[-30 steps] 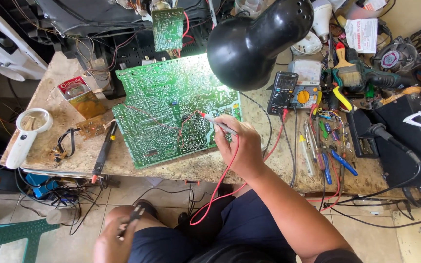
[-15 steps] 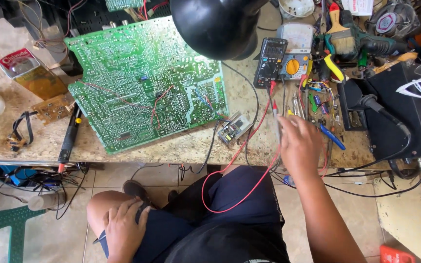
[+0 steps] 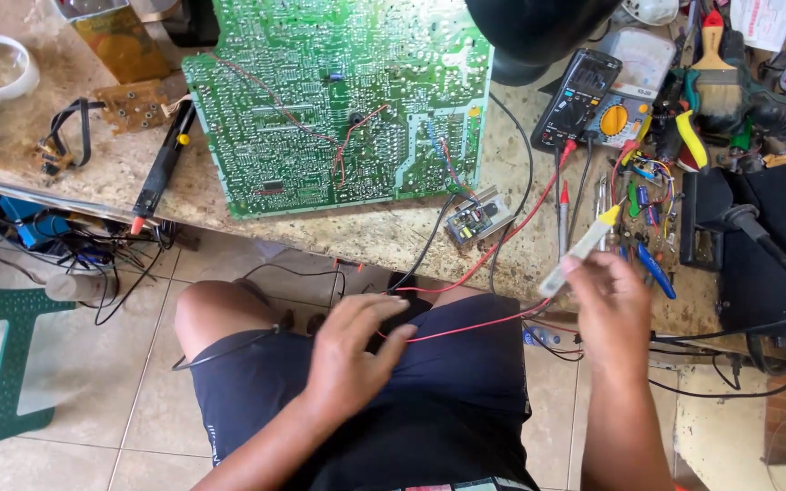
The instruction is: Probing a large circuit board with a multimeter and inspecting components with a magnifying glass.
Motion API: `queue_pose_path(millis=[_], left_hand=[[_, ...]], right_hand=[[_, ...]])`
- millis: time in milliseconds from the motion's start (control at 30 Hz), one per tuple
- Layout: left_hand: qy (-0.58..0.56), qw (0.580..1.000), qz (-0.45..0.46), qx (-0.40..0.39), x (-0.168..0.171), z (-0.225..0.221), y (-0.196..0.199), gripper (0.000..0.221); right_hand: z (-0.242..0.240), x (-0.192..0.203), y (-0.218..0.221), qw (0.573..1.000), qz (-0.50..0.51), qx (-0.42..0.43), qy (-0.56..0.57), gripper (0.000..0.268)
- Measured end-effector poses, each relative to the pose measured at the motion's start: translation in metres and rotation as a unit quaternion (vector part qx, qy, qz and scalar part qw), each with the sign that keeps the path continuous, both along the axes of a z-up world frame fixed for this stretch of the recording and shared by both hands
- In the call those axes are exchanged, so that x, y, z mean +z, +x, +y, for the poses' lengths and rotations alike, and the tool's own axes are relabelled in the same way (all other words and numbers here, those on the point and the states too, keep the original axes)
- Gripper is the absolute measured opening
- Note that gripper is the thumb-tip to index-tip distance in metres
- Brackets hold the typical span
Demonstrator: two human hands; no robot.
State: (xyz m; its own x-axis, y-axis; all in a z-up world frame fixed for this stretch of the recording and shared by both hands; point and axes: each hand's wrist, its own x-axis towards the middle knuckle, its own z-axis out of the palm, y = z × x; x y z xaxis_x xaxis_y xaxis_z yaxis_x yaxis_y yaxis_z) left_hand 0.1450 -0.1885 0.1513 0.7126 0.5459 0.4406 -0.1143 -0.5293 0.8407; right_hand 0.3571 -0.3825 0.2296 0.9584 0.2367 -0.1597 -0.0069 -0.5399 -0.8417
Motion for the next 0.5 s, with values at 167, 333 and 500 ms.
queue_pose_path(millis=[167, 333, 500], left_hand=[[-0.021, 0.996, -0.040, -0.073, 0.000, -0.029, 0.022, 0.038], [-0.032, 0.996, -0.080, -0.003, -0.008, -0.025, 0.026, 0.017], [-0.090, 0.982, -0.095, 0.134, -0.017, -0.006, 0.026, 0.017]], right_hand=[[0.037, -0.031, -0.054, 0.980, 0.131, 0.115, 0.098, 0.021], [0.050, -0.047, -0.060, 0.966, 0.137, 0.150, 0.161, 0.020], [0.048, -0.061, -0.025, 0.903, -0.391, 0.178, -0.017, 0.017]])
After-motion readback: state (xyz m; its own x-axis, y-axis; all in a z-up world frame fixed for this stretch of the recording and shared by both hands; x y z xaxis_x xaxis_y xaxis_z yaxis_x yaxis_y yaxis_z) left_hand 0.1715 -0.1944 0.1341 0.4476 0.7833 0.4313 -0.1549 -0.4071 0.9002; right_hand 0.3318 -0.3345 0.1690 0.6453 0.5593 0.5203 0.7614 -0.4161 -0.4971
